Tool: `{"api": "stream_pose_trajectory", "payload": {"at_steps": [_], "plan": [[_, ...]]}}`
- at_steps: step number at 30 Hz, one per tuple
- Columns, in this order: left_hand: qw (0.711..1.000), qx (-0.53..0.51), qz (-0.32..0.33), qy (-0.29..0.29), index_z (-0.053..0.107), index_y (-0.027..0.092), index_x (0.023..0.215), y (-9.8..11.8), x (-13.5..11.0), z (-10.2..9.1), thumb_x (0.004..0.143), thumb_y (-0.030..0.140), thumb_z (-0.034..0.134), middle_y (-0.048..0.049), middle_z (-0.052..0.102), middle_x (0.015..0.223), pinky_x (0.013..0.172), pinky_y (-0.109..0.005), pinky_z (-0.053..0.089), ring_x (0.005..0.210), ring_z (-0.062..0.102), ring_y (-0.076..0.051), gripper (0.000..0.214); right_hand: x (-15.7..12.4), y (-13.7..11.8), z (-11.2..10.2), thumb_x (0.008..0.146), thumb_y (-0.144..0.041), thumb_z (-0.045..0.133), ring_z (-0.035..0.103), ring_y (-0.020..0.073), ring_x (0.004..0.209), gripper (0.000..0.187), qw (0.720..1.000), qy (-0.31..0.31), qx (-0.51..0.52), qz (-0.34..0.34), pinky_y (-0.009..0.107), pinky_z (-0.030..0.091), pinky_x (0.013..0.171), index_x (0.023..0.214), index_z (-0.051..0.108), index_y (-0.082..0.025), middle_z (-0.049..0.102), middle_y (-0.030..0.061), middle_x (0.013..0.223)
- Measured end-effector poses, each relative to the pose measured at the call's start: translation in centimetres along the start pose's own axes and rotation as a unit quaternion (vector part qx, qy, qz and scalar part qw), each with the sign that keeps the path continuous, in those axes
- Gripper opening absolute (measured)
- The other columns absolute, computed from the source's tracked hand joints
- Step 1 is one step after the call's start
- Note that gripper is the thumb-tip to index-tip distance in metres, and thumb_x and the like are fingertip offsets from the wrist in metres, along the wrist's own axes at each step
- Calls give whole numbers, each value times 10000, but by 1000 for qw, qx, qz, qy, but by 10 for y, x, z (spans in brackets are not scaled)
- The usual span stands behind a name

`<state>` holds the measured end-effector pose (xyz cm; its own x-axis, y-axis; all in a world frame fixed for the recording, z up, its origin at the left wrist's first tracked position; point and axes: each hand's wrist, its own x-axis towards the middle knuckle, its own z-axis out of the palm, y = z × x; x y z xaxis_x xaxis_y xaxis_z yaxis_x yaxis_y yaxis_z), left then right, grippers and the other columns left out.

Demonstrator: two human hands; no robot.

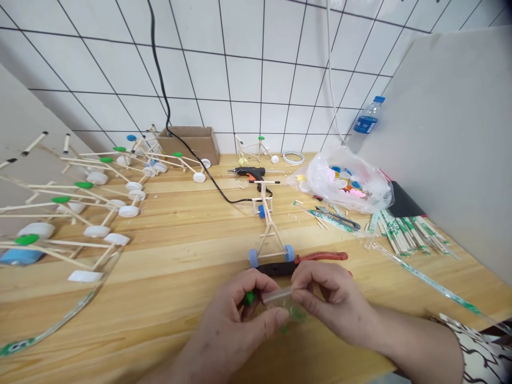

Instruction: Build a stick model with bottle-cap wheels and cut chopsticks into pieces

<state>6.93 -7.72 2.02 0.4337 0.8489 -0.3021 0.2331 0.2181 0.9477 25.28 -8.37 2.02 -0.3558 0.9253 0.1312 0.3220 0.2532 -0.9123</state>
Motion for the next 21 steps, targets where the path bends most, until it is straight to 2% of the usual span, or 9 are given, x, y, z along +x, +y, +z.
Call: {"api": "stream_pose_trajectory", "payload": {"at_steps": [3, 9, 15, 21], "plan": [[999, -10, -17, 26, 564, 170, 706, -2, 2, -2, 711, 361, 608, 27, 486, 605, 513, -200, 305, 572, 394, -109, 196, 2, 3, -2, 803, -219, 531, 472, 100, 562, 132, 1000, 21, 17, -1, 213, 377, 515, 690, 540, -152, 525, -5, 605], [998, 9, 14, 64, 560, 159, 611, -1, 4, -6, 717, 328, 582, 34, 448, 540, 475, -193, 280, 524, 359, -95, 201, 3, 2, -5, 769, -228, 583, 493, 104, 579, 97, 1000, 5, 28, 9, 215, 389, 534, 727, 566, -142, 546, 1, 630], [996, 6, 65, 57, 546, 155, 556, 0, 2, -7, 699, 268, 581, 24, 471, 541, 493, -191, 321, 536, 400, -98, 186, 2, 3, -6, 772, -184, 544, 474, 99, 544, 127, 1000, 4, 2, 14, 215, 379, 506, 651, 535, -144, 520, 0, 597], [999, -15, 31, 35, 573, 158, 629, 3, 0, -6, 674, 290, 621, 35, 463, 552, 467, -182, 304, 520, 380, -88, 147, 1, 2, -6, 780, -177, 525, 469, 101, 553, 116, 1000, 5, -5, 10, 217, 378, 513, 667, 524, -150, 511, -5, 602]]}}
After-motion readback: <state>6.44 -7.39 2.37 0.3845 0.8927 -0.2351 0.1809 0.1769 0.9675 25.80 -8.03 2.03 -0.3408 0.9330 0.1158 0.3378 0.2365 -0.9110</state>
